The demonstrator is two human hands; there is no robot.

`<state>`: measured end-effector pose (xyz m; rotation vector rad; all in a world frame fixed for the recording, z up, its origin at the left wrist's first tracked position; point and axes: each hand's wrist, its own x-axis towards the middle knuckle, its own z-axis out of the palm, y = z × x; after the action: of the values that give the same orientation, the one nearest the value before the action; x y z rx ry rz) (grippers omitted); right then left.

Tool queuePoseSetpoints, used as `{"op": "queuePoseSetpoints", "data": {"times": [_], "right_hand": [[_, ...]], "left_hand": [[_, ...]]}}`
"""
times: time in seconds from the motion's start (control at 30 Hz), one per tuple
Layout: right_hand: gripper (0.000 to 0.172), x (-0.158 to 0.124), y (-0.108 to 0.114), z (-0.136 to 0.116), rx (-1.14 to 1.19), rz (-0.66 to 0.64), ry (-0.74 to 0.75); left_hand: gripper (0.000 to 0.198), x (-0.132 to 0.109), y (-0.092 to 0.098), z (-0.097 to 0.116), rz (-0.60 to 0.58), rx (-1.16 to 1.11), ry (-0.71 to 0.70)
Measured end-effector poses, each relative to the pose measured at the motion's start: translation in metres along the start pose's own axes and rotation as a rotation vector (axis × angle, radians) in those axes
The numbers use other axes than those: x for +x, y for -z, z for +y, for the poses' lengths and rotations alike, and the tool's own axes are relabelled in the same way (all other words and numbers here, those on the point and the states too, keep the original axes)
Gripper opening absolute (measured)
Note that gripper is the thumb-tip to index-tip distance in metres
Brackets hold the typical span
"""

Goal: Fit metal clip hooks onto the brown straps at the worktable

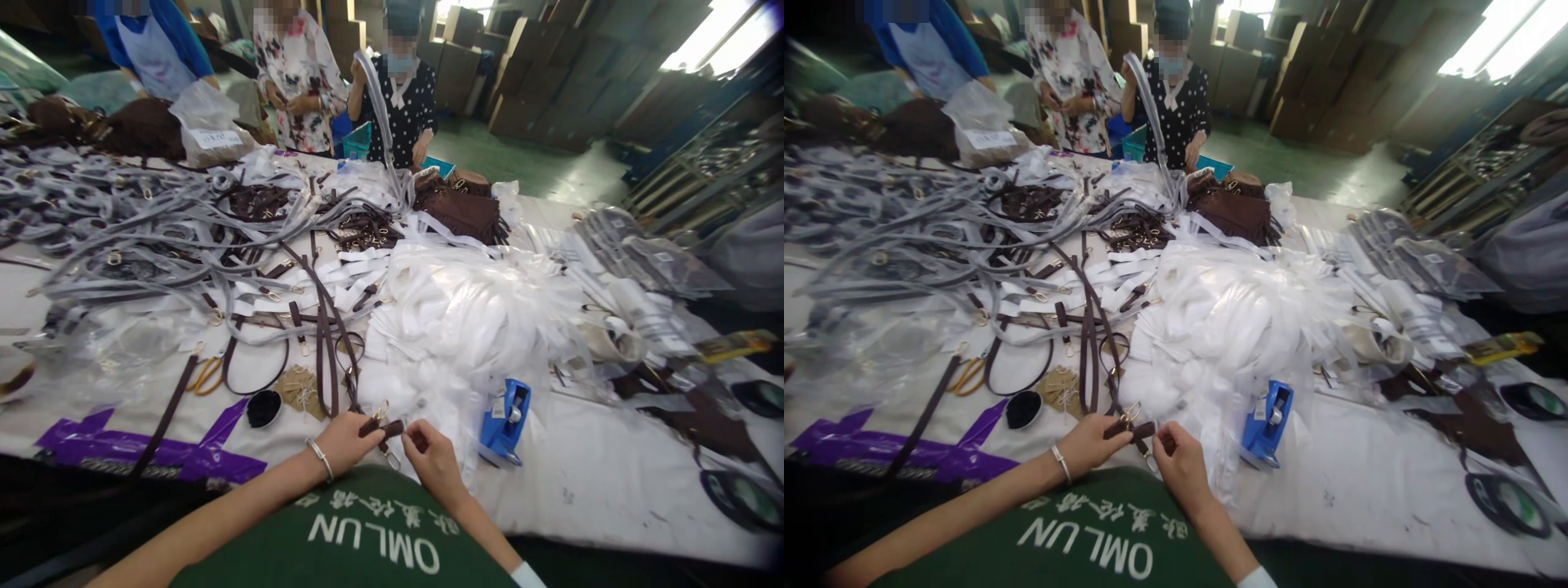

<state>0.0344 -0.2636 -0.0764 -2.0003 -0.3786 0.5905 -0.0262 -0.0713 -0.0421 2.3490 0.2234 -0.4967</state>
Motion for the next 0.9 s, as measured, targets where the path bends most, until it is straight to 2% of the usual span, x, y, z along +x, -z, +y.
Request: {"op": "queuePoseSetpoints", "data": {"times": [0.07,0.17,0.23,0.27,0.33,0.43,0.53,0.63,0.73,0.83,0.9], "right_hand": [[0.016,-0.001,-0.005,-0.004,0.030,-0.016,-0.009],[0.018,-0.002,-0.015,-0.012,0.109,-0.035,-0.034],[0.020,-0.001,-0.019,-0.015,0.177,-0.045,-0.055],[0.021,0.000,-0.020,-0.016,0.212,-0.046,-0.068],[0.023,0.003,-0.019,-0.015,0.273,-0.034,-0.098],[0.025,0.006,-0.012,-0.011,0.314,0.023,-0.133],[0.025,0.005,-0.009,-0.012,0.289,0.087,-0.142],[0.022,-0.003,-0.020,-0.024,0.202,0.127,-0.117],[0.017,-0.014,-0.040,-0.034,0.102,0.129,-0.080],[0.014,-0.021,-0.058,-0.031,0.072,0.138,-0.133],[0.014,-0.024,-0.066,-0.023,0.088,0.161,-0.217]], "left_hand": [[0.039,0.001,-0.002,0.002,0.010,0.041,0.024],[0.034,0.003,-0.006,0.006,0.066,0.203,-0.022],[0.035,0.007,-0.007,0.008,0.060,0.188,-0.055],[0.037,0.009,-0.006,0.007,0.015,0.096,-0.062],[0.044,0.012,-0.004,0.001,-0.147,-0.235,-0.046],[0.055,0.008,-0.002,-0.019,-0.387,-0.728,-0.021],[0.059,-0.004,-0.006,-0.043,-0.428,-0.832,-0.077],[0.056,-0.013,-0.011,-0.058,-0.379,-0.733,-0.074],[0.048,-0.014,-0.009,-0.061,-0.240,-0.505,-0.101],[0.036,-0.013,-0.001,-0.059,-0.080,-0.071,-0.270],[0.029,-0.012,0.003,-0.058,-0.080,0.157,-0.387]]}}
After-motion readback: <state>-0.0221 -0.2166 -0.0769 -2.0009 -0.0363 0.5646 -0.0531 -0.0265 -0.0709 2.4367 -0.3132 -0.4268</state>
